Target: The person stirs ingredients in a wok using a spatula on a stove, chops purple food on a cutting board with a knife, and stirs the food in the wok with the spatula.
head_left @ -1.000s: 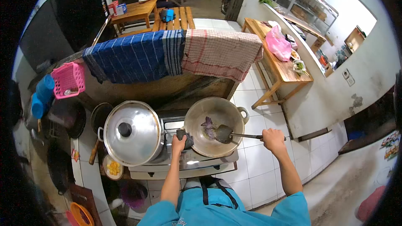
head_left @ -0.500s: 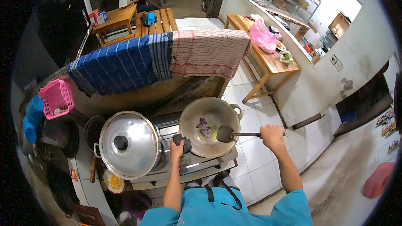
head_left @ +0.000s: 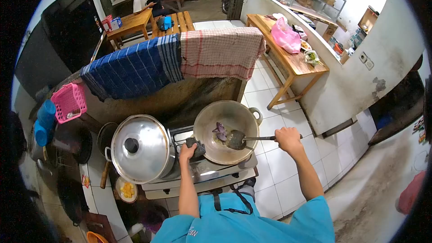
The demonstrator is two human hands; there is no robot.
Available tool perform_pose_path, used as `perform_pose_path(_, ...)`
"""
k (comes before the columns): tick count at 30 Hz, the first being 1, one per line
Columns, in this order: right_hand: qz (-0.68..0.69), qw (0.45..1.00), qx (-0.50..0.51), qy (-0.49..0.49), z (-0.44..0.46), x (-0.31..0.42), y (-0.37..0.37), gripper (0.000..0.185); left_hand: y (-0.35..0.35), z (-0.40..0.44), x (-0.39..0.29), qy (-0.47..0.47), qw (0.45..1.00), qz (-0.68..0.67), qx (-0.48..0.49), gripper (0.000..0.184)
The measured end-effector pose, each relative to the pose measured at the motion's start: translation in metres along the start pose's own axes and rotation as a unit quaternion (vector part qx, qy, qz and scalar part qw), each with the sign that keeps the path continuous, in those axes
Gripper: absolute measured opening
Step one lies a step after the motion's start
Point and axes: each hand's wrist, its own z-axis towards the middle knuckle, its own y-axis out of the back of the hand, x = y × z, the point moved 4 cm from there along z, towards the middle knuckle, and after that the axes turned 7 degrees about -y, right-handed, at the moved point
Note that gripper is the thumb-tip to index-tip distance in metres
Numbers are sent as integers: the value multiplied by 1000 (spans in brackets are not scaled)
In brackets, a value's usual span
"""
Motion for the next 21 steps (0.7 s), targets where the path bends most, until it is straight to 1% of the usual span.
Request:
perform_pose_path(1, 4, 1000, -2, -5, 0, -1, 2, 7, 8, -11, -19, -9, 1000, 17, -20, 54)
perform_pose_path(2, 8, 1000, -1, -12, -3, -4, 6, 7, 8, -32, -32, 25, 996, -67, -53, 53)
perform_pose_path(5, -3, 999, 26, -30, -3, -6, 4, 7, 0, -31, -24, -2, 994, -23, -103, 52)
perform_pose_path(7, -23, 999, 40, -27, -1, -3, -4, 7, -2, -31, -22, -17, 993, -35, -108, 52)
perform_pose_path(10, -8, 999, 20, -25, 0, -1, -10, 8, -1, -32, -22, -26, 991, -44, -120, 53)
perform_pose_path(13, 11, 998, 40, -46, -6, -6, -1, 8, 0, -32, -23, -16, 994, -39, -105, 56)
perform_pose_path(17, -13, 998, 50, -42, -3, -2, -8, 5, 2, -35, -29, -20, 992, -23, -122, 57)
perform_pose_path(19, 0, 998, 48, -29, 0, 2, -10, 11, 2, -37, -31, -20, 990, -36, -136, 56)
perform_pose_path(21, 11, 999, 31, -39, -2, -2, -5, 11, 3, -37, -33, -23, 992, -47, -116, 55)
